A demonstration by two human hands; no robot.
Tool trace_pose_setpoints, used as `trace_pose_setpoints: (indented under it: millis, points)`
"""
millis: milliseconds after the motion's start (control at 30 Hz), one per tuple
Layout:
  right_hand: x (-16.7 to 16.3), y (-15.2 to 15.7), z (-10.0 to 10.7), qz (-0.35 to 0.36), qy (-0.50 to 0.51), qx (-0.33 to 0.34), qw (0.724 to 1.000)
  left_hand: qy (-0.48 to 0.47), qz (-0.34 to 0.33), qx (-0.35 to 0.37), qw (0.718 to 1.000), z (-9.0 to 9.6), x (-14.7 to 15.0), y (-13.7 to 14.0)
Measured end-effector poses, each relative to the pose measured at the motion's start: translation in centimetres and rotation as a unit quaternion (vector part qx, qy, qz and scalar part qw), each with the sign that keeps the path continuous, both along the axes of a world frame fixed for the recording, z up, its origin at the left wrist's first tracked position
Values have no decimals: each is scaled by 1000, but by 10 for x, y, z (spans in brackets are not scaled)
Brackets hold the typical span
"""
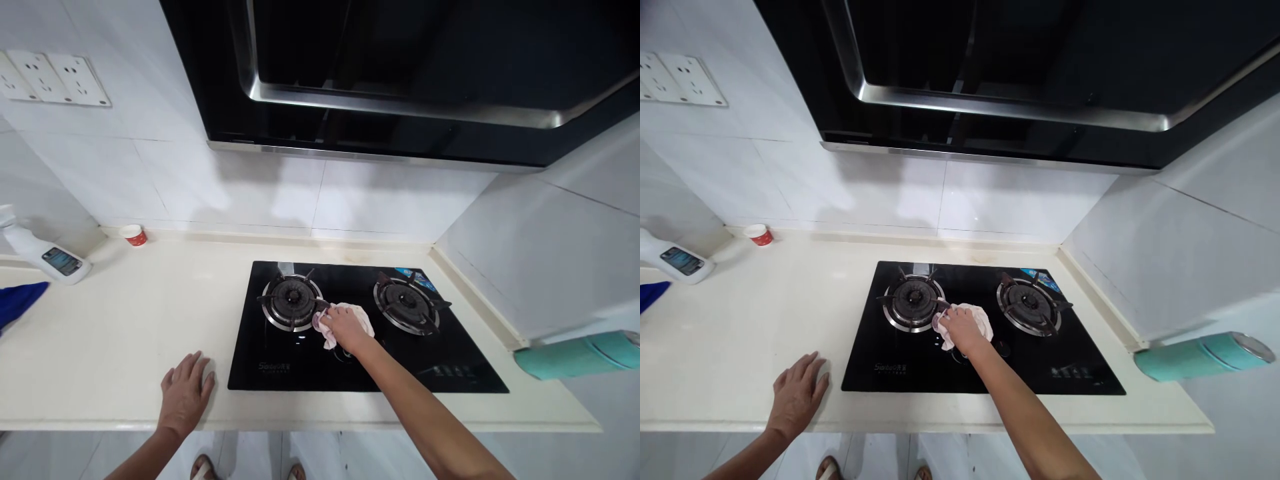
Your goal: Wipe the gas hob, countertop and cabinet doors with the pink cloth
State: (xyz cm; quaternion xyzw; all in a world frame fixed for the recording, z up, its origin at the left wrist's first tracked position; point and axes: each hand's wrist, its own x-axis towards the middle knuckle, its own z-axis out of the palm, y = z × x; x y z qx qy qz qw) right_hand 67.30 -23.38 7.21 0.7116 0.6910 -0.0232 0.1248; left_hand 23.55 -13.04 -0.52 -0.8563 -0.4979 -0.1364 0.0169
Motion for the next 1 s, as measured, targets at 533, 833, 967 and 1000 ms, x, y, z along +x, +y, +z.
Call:
trace_pose_setpoints:
  millis: [533, 833, 967, 1000]
  points:
    - [-46, -19, -17, 162, 77, 26, 983, 12, -4, -4, 1000, -1, -2, 2]
    - [-99, -67, -17, 99, 164, 41, 981, 2, -4, -8, 1000, 2, -3, 3]
    - [-90, -108, -19, -7, 209, 72, 975, -1, -10, -6, 1000, 4, -3, 3]
    - [-84, -118, -22, -37, 222, 84, 971, -1, -11, -7, 1000, 4, -3, 3]
